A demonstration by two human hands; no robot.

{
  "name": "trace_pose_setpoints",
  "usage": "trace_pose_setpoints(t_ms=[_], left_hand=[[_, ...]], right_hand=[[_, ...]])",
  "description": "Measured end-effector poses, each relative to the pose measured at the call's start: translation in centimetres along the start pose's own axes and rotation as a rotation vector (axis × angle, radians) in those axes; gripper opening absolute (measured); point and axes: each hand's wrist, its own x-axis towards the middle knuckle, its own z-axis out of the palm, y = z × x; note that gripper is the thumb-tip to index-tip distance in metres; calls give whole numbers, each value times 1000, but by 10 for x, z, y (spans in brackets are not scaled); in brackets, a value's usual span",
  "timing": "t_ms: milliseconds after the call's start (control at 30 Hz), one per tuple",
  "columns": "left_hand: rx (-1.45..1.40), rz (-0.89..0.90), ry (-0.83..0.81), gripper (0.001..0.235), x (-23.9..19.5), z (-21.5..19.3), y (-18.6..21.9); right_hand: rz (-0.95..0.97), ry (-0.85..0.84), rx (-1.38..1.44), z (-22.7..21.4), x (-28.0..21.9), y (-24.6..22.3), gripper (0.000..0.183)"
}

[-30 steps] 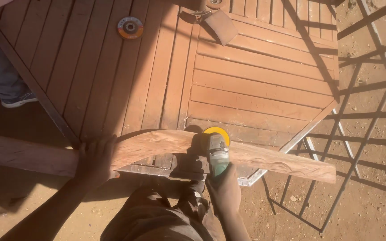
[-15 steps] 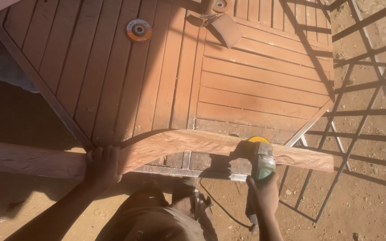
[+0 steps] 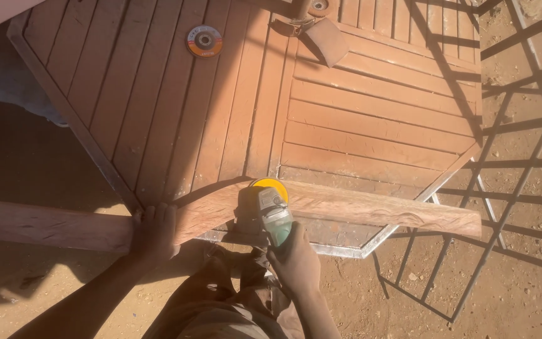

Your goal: Sanding the edges of wooden planks using an angle grinder with a sanding attachment

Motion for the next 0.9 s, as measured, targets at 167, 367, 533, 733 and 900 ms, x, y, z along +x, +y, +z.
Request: trace_pose_setpoints(t_ms=[167,367,533,733,900], left_hand=[[47,-14,-44,74,-1,12,18],[-24,-98,-203,85,14,1,46],[-37,-139,-309,60,30,-16,78],[-19,-160,-64,81,55,-10,146],[-171,-281,-355,88,77,-17,180]], right_hand=[[30,-7,-32,-37,5,21,43],[435,191,98,-129,37,118,53],[558,356,134,-181,82,178,76],[399,324,118,-145,94,139,61],[59,68,23,-80,68,76,53]])
